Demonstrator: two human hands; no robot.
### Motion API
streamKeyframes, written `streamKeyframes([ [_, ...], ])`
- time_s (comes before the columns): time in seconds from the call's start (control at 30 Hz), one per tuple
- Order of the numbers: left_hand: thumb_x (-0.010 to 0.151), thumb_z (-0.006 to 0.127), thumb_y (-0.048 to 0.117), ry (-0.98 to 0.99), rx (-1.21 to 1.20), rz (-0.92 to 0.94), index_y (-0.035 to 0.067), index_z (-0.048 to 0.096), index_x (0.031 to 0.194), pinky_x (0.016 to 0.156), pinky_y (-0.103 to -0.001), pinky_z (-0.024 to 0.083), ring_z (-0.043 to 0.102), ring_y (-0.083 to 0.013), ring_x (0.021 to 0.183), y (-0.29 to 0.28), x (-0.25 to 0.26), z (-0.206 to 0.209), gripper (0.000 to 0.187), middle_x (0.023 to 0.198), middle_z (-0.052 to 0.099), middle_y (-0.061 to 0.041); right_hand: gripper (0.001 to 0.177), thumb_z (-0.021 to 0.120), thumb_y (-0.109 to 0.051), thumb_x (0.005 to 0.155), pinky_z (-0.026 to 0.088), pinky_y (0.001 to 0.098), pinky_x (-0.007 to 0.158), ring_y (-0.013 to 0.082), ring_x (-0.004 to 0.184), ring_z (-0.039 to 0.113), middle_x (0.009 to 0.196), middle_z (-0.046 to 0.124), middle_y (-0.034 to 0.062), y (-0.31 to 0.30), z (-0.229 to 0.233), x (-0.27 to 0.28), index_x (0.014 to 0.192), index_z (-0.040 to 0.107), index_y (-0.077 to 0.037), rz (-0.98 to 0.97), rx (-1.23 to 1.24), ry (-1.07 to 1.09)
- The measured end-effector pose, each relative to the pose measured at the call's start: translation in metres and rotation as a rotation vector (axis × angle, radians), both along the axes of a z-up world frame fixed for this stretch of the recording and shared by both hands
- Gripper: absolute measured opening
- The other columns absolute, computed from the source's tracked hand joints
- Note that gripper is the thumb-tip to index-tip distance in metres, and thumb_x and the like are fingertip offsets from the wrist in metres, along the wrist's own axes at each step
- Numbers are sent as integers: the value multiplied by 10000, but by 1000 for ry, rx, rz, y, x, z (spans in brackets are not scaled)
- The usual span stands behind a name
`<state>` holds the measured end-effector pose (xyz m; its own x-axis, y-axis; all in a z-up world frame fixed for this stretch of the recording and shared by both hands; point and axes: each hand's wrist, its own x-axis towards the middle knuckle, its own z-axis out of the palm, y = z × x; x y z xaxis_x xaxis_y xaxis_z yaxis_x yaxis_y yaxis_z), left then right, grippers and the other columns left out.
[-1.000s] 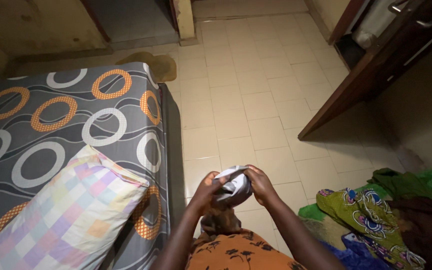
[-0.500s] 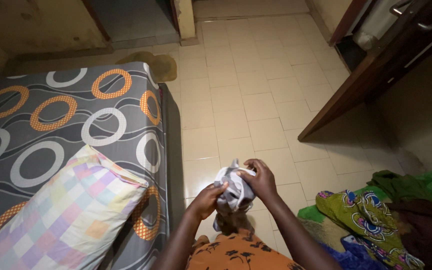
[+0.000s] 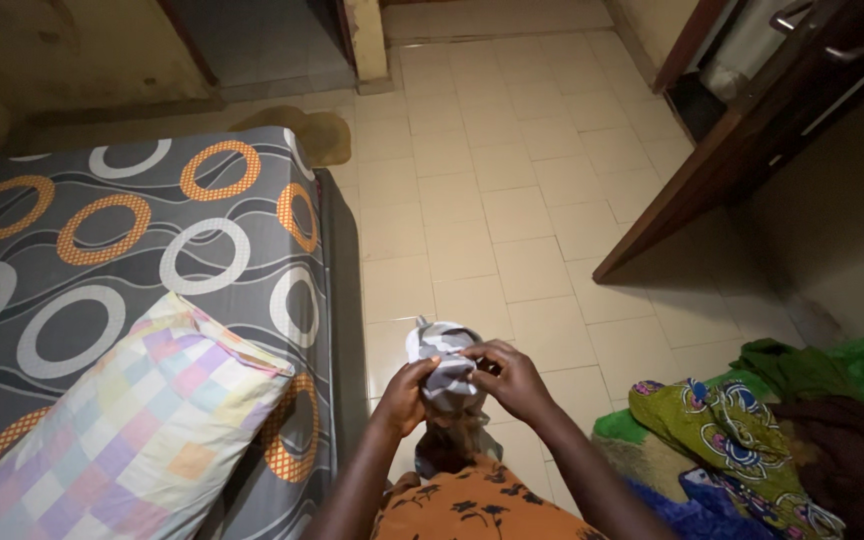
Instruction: The person inserts a pillow into a patterned pillowcase on a bed, then smooths and adjusts the pillow. The person then picks up a folded cloth from a nearby chair and places it on the bed.
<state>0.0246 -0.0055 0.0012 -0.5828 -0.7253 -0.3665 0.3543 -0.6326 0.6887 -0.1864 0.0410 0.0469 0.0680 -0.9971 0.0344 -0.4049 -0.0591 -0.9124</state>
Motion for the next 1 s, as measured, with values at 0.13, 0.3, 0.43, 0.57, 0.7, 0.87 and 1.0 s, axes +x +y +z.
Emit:
streamKeyframes([
  [0.13, 975, 569, 252, -29, -8, 0, -63, 615, 1209, 836, -435, 635, 754, -287, 965, 0, 2, -13, 395, 1105, 712, -209, 265, 725, -132, 857, 597, 342, 801, 184, 951, 705, 1103, 692, 45, 0, -13, -2, 1117, 736, -83, 20, 235, -55],
  [0.3, 909, 645, 192, 36, 17, 105, -53, 625, 1195, 832, -414, 631, 742, -255, 919, 6, 0, -9, 378, 1072, 718, -160, 175, 782, -142, 860, 593, 321, 800, 162, 882, 691, 990, 703, 77, -11, -35, -16, 958, 727, -8, -3, 191, -255],
  [0.43, 903, 660, 206, -135, -102, 151, -58, 653, 1164, 766, -393, 612, 740, -241, 842, 7, -2, -6, 371, 1005, 731, -155, 161, 779, -151, 910, 533, 306, 788, 138, 881, 629, 976, 638, 56, -9, -20, -28, 957, 719, -10, 91, 57, -319],
  [0.57, 946, 657, 293, -410, -165, 78, -24, 662, 1182, 776, -346, 626, 727, -215, 841, 10, -13, -1, 395, 992, 734, -139, 316, 793, -149, 830, 540, 286, 802, 104, 896, 613, 999, 642, 7, -3, -2, -11, 1108, 651, -98, 104, 186, -309],
  [0.7, 957, 676, 287, -319, -307, 173, -38, 600, 1258, 887, -369, 576, 693, -223, 1004, 17, -24, 10, 450, 1112, 704, -132, 152, 708, -190, 948, 543, 310, 810, 139, 887, 648, 941, 719, 45, 2, -9, -7, 1044, 729, -74, 75, 246, -226],
  [0.87, 1050, 429, 382, -196, -207, 213, 30, 469, 1480, 1122, -387, 454, 559, -283, 1339, 20, -25, 7, 557, 1457, 568, -192, 136, 637, -156, 978, 548, 326, 923, 159, 1008, 645, 1009, 695, 46, 0, -17, -37, 1037, 651, -34, 0, 81, -451],
  [1.0, 946, 451, 292, -467, -272, 365, 208, 312, 1551, 1134, -471, 410, 383, -373, 1423, 10, -29, -20, 626, 1629, 270, -101, 179, 556, -182, 1020, 541, 340, 843, 171, 949, 620, 1084, 603, 38, 6, 7, -70, 1040, 671, -46, 49, -120, -311],
])
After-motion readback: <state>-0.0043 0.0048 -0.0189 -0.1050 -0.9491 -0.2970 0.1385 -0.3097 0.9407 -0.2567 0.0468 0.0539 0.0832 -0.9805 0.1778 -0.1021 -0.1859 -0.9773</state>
